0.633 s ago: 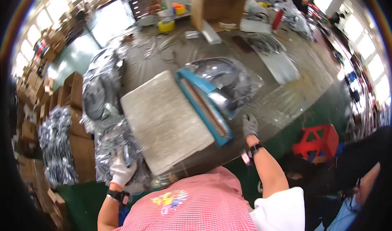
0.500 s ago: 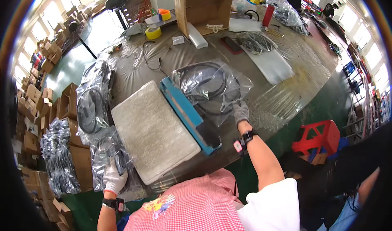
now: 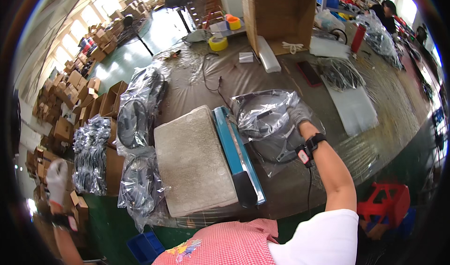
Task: Sealing cables in plastic bags using a heat sealer and sorting them into boxes.
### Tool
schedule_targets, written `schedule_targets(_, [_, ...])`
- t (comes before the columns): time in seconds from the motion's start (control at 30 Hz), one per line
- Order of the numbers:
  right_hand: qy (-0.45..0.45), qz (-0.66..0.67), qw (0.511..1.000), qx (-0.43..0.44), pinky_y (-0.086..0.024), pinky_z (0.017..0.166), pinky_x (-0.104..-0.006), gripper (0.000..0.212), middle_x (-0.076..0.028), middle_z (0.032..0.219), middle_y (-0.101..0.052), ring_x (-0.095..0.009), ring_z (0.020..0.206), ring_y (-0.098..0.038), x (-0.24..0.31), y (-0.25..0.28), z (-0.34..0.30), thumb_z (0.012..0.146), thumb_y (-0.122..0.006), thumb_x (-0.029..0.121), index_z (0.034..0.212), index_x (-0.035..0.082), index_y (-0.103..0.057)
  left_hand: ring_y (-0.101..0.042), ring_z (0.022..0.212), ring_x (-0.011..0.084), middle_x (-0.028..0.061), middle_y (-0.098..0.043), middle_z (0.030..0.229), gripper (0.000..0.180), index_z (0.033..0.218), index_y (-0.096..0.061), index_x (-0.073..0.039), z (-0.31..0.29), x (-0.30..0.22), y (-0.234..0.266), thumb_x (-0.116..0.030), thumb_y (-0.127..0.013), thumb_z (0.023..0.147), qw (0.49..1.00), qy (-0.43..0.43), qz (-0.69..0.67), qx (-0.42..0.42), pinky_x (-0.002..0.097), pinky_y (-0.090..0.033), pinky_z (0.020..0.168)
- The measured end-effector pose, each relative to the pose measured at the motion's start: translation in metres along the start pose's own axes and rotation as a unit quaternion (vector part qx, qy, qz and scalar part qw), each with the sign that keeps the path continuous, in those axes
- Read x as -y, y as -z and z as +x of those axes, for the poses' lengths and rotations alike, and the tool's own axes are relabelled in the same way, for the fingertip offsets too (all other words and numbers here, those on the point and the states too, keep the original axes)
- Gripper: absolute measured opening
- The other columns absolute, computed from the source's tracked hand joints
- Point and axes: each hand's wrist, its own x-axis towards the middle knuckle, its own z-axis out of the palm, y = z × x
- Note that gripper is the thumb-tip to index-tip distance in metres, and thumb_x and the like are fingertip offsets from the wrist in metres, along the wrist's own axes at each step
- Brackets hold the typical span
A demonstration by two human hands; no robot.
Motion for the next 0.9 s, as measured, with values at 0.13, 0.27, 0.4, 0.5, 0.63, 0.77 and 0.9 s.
schedule_targets(0.13, [0.047, 0.339, 0.939, -0.031, -0.046, 0.074, -0.0303, 0.037, -0.012, 0.087, -0.065, -0.018, 0.079, -0.06, 0.156, 0.065, -0.054, 0.081, -0.063, 0.032, 0.1, 0.0, -0.064, -0.057, 0.097, 0.026, 0.0117, -0.061, 0.105, 0.033, 0.103, -0.063, -0.003, 0.075, 0.012, 0.009, -0.033, -0.055, 0.09, 0.973, 0.216, -0.066, 0.058, 0.0314, -0.043, 0.088])
schedule_targets(0.27, [0.276, 0.544, 0.792, 0.032, -0.048, 0.073, -0.0237, 0.02, -0.004, 0.087, -0.064, -0.012, 0.078, -0.059, 0.244, 0.091, -0.087, 0.085, -0.06, 0.012, 0.1, -0.001, -0.063, -0.063, 0.083, 0.0188, 0.0106, -0.065, 0.096, 0.032, 0.1, -0.066, -0.005, 0.16, -0.058, -0.019, -0.033, -0.058, 0.087, 0.912, 0.224, -0.337, 0.073, 0.0268, -0.048, 0.076])
schedule_targets(0.4, [0.228, 0.648, 0.688, 0.234, -0.052, 0.076, -0.0281, 0.024, -0.01, 0.1, -0.065, -0.017, 0.088, -0.063, 0.331, 0.142, -0.192, 0.084, -0.061, 0.015, 0.104, 0.001, -0.063, -0.057, 0.103, 0.0184, 0.0115, -0.053, 0.124, 0.046, 0.131, -0.047, -0.01, 0.19, -0.152, -0.034, -0.026, -0.058, 0.089, 0.795, 0.067, -0.555, 0.234, 0.0283, -0.047, 0.089])
schedule_targets(0.5, [0.34, 0.646, 0.595, 0.337, -0.053, 0.085, -0.034, 0.029, -0.017, 0.109, -0.063, -0.025, 0.096, -0.064, 0.362, 0.17, -0.264, 0.083, -0.059, 0.018, 0.108, 0.002, -0.062, -0.044, 0.122, 0.021, 0.0131, -0.045, 0.135, 0.065, 0.139, -0.034, -0.005, 0.182, -0.203, -0.051, -0.045, -0.05, 0.091, 0.75, -0.032, -0.64, 0.167, 0.031, -0.036, 0.1])
schedule_targets(0.63, [0.266, 0.61, 0.655, 0.358, -0.052, 0.089, -0.0382, 0.033, -0.021, 0.11, -0.062, -0.029, 0.097, -0.063, 0.372, 0.194, -0.267, 0.089, -0.053, 0.018, 0.112, -0.005, -0.057, -0.05, 0.116, 0.022, 0.0148, -0.049, 0.129, 0.073, 0.134, -0.036, 0.003, 0.162, -0.22, -0.015, -0.052, -0.049, 0.089, 0.698, -0.058, -0.701, 0.135, 0.0295, -0.041, 0.096])
schedule_targets(0.77, [0.269, 0.642, 0.672, 0.253, -0.053, 0.088, -0.0371, 0.029, -0.019, 0.102, -0.065, -0.025, 0.093, -0.065, 0.347, 0.155, -0.296, 0.09, -0.052, 0.012, 0.11, -0.008, -0.057, -0.045, 0.046, 0.0014, -0.0007, -0.061, 0.075, 0.051, 0.109, -0.059, 0.0, 0.135, -0.235, -0.023, -0.047, -0.053, 0.09, 0.347, 0.081, -0.927, 0.115, 0.0174, -0.034, 0.038])
schedule_targets(0.9, [0.428, 0.094, 0.893, -0.096, -0.049, 0.088, -0.0305, 0.026, -0.008, 0.106, -0.064, -0.016, 0.096, -0.06, 0.32, 0.107, -0.355, 0.092, -0.05, 0.012, 0.114, 0.0, -0.058, -0.045, 0.046, 0.0012, -0.0022, -0.061, 0.067, 0.04, 0.082, -0.066, -0.003, 0.117, -0.233, -0.067, -0.041, -0.055, 0.091, 0.428, 0.065, -0.884, 0.178, 0.0184, -0.034, 0.037])
